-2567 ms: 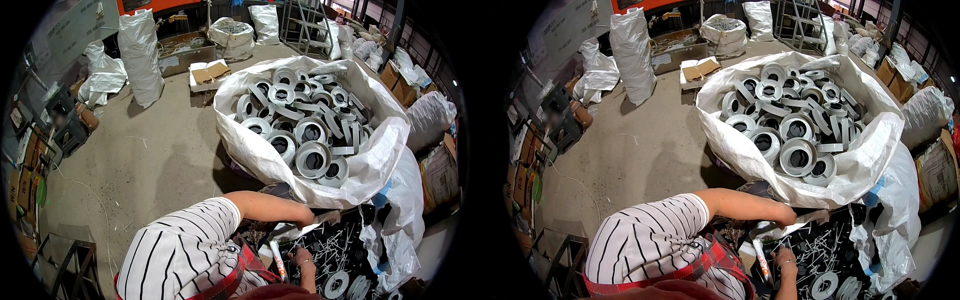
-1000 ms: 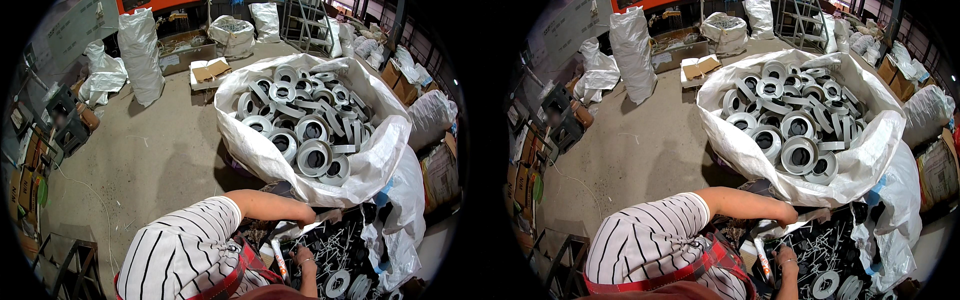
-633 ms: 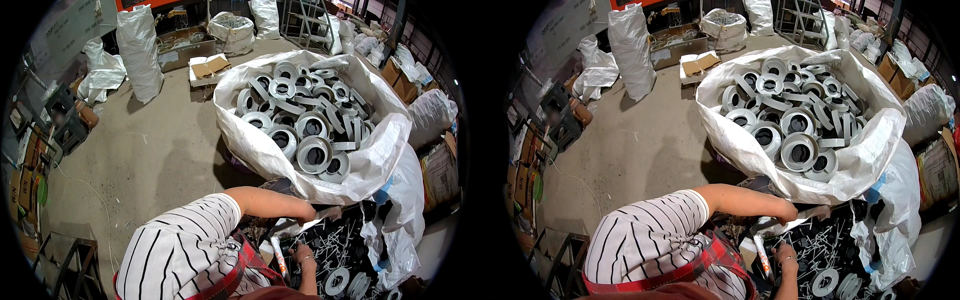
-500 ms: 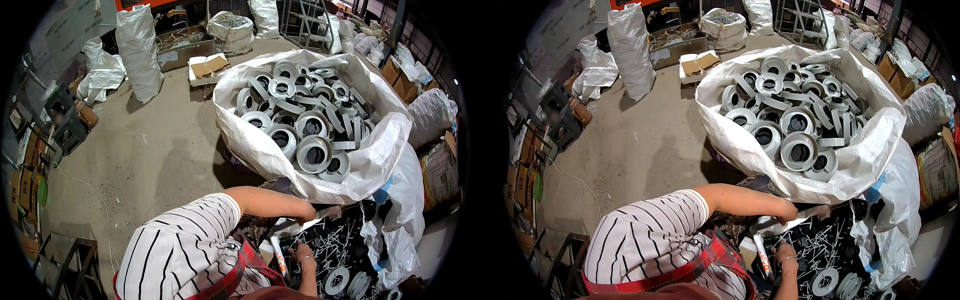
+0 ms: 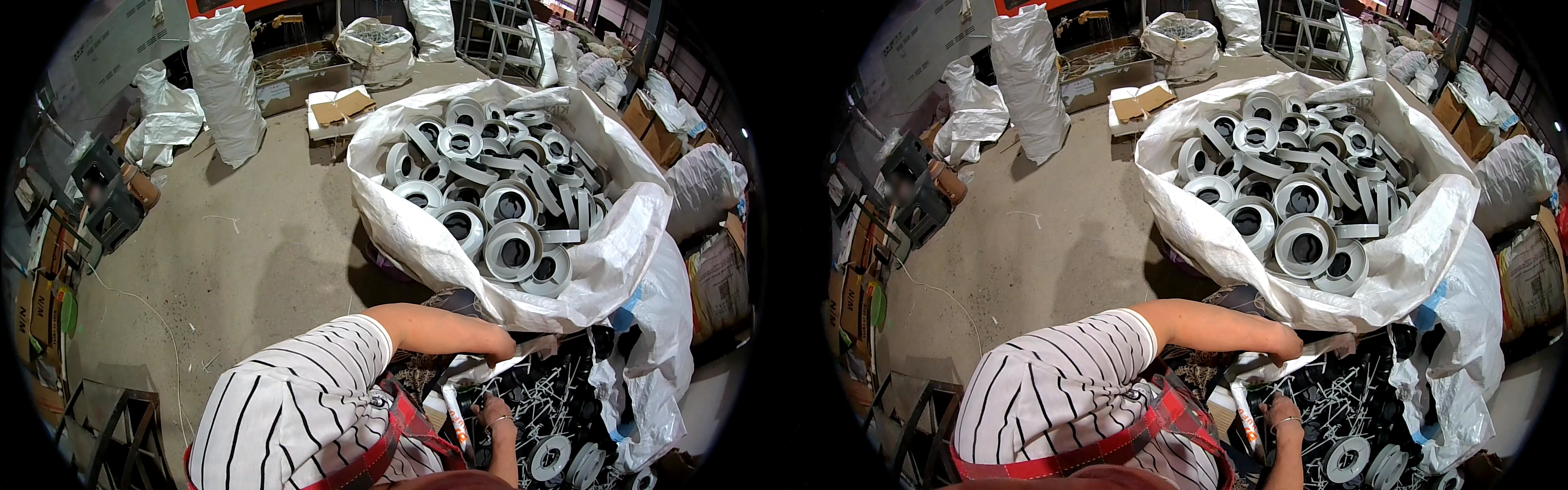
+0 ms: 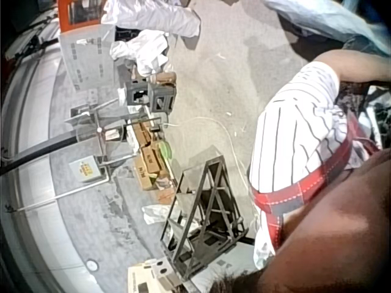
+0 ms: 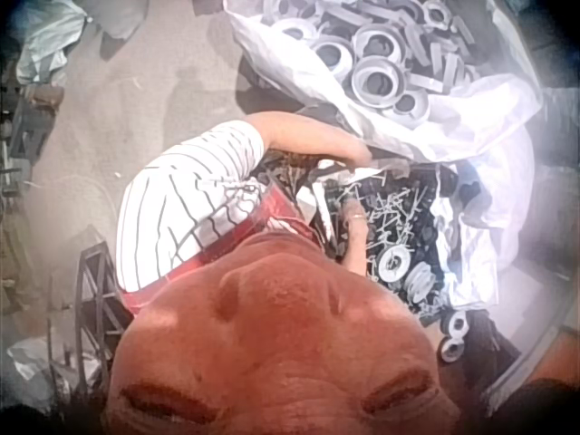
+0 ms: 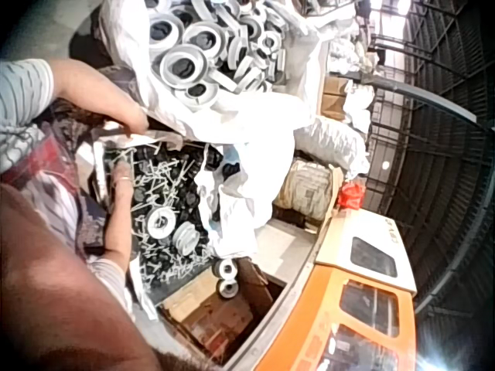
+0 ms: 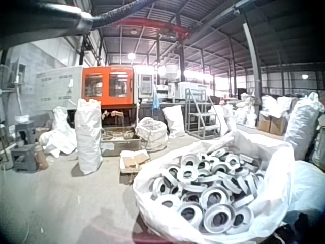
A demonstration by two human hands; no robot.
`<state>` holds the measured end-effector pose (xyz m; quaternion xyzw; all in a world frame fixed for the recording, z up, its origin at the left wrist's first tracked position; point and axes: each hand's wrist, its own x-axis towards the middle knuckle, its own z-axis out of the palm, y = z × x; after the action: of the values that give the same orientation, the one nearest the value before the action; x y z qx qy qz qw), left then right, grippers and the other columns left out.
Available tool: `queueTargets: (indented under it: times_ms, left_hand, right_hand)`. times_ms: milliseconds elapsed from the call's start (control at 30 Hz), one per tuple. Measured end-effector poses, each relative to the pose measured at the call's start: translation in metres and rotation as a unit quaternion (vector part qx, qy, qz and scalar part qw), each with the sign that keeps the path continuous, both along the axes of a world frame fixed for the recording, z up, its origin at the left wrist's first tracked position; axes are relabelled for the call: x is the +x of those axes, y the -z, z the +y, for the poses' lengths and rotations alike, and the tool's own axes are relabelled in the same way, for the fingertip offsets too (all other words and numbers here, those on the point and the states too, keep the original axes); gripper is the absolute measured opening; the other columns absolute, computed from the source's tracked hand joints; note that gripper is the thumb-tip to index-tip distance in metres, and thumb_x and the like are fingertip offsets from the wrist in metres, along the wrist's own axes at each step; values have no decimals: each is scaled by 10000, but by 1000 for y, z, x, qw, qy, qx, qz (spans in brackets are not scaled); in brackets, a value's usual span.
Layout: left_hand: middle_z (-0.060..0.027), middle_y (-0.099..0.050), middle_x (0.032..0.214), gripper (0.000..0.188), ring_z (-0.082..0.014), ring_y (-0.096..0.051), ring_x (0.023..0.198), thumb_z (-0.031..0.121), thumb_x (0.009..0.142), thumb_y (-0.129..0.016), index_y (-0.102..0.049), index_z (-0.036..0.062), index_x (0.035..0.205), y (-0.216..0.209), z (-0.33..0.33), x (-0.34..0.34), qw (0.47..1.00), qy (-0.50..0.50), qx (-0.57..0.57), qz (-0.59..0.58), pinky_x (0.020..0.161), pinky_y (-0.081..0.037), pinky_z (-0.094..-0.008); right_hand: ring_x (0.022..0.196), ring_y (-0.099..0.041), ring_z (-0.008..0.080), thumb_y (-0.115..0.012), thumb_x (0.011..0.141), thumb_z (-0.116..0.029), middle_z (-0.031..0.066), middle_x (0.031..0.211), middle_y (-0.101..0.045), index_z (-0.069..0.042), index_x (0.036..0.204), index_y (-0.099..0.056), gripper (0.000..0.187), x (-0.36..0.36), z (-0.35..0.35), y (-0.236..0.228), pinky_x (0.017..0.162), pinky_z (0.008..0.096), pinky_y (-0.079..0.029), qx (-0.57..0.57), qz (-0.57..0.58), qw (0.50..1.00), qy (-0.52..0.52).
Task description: The person sits on the floor and repeatedly picks up white circular plastic frames and black circular inserts. They insert the black pieces into the white frames by hand and place the assembled units into a large white sack.
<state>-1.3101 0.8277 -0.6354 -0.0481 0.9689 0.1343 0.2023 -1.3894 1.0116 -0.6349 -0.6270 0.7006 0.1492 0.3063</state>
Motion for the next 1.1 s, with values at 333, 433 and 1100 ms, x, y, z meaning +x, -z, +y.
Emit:
queueTargets:
  times_ms: [333,433,1100]
  left_hand:
    - [-185,-658,891,377,-344,-622,864,309,672,-726,-680,-19,850,-14,2,5,1000,29,-7,9,763,-502,-412]
    - [-183,-657,904,386,-341,-620,875,316,672,-728,-679,-17,860,-10,1,6,1000,26,-5,4,771,-500,-409]
    - [-187,-655,930,400,-339,-617,900,315,699,-711,-672,-31,897,-12,2,6,999,35,-15,-7,795,-496,-408]
  right_hand:
    - [979,-582,385,-644,800,-342,252,1018,-609,-3,1084,-548,453,0,0,1,843,432,-475,5,-5,1000,10]
    - [984,-578,391,-642,800,-341,253,1028,-605,-1,1081,-548,451,3,-2,-4,847,437,-472,11,-1,1000,9]
    - [968,-582,382,-641,801,-343,244,1001,-612,-2,1035,-567,420,-6,1,13,828,430,-476,-11,3,1000,-3]
